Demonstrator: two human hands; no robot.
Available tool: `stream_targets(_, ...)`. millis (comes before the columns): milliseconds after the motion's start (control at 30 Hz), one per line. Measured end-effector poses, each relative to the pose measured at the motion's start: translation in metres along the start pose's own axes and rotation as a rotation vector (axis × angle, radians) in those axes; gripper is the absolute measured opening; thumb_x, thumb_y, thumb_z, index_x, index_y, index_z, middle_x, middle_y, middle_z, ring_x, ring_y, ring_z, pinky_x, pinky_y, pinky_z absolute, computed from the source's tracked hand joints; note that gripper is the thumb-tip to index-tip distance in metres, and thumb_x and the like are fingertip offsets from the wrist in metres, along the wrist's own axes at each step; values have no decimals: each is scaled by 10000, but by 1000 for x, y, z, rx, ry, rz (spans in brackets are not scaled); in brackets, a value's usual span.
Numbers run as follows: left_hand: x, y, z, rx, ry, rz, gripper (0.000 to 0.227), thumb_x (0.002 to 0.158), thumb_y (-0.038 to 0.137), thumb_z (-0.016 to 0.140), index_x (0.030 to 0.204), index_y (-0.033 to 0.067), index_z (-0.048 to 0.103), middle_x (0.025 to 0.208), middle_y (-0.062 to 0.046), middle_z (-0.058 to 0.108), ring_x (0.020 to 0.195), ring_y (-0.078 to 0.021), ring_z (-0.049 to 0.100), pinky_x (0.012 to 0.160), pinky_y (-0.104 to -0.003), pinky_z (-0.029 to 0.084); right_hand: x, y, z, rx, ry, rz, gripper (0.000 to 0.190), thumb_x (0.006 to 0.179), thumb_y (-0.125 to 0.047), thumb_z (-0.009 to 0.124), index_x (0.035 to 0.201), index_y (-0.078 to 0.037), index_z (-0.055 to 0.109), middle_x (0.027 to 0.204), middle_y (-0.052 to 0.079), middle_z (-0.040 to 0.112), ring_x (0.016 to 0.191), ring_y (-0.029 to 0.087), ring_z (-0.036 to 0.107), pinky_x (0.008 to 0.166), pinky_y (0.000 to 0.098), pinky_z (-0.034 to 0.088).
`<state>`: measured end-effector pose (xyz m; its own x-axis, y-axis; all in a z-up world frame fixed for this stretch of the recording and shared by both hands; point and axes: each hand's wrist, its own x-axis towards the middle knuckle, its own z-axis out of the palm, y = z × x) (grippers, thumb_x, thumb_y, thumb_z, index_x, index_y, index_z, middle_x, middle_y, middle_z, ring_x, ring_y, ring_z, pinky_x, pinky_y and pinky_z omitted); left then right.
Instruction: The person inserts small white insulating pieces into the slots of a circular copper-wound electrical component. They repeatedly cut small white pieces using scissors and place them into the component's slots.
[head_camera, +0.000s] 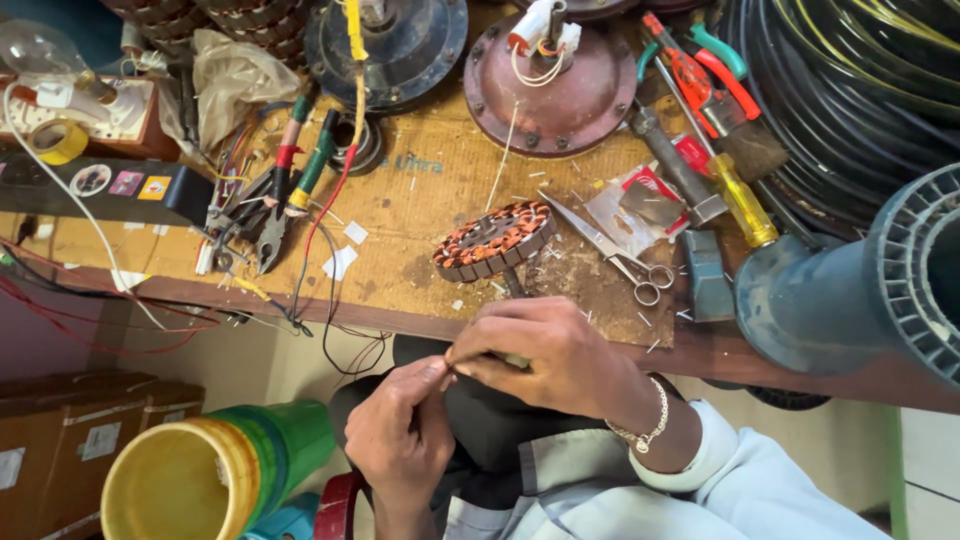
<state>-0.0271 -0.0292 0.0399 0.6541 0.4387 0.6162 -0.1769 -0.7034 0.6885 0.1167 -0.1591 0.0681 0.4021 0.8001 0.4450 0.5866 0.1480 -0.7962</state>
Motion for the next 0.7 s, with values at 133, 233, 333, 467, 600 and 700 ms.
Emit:
stream_targets(133,-6,5,1,-263,20,-285,151,865,-128,716,978,-29,710,896,-120,755,623,-115,645,554,-204,496,-2,-5,-8,3,-26,-120,157,860,-51,788,972,-27,681,989,77,708,895,229,738,765,338,610)
stream_targets(233,-7,9,-3,-485,-9,-327,111,896,-89,711,993,-37,707,929,-93,734,686,-83,628,569,-187,491,-7,-10,-15,-56,-35,-231,185,857,-53,813,989,-22,686,1023,84,687,909,239,721,752,349,598)
stream_targets(333,-5,12,-5,-401,-61,-518,85,889,-71,720,968,-41,725,874,-82,716,629,-70,616,530,-194,480,-9,-12,-18,-92,-24,-236,194,854,-35,811,999,-11,684,1039,89,680,914,241,713,751,358,594)
stream_targets(467,3,10,-3,-486,-147,-653,70,922,-32,683,989,-36,704,881,-69,691,628,-73,620,508,-209,499,-5,-13,-18,-124,17,-230,194,850,-26,804,1002,-11,684,1029,89,672,917,242,712,760,361,600)
stream_targets(600,6,4,5,-549,-199,-726,84,946,-1,663,1026,-23,675,917,-68,677,631,-87,622,508,-227,515,-5,-11,-19,-150,37,-185,201,850,-40,808,1010,-10,690,1014,83,671,910,249,712,751,362,600)
stream_targets(700,2,3,11,-628,-196,-759,68,947,-2,652,1012,-18,643,957,-78,664,671,-99,636,497,-245,536,-9,-11,-23,-153,2,-164,203,847,-61,814,1001,-23,687,1020,81,674,911,247,713,756,367,594)
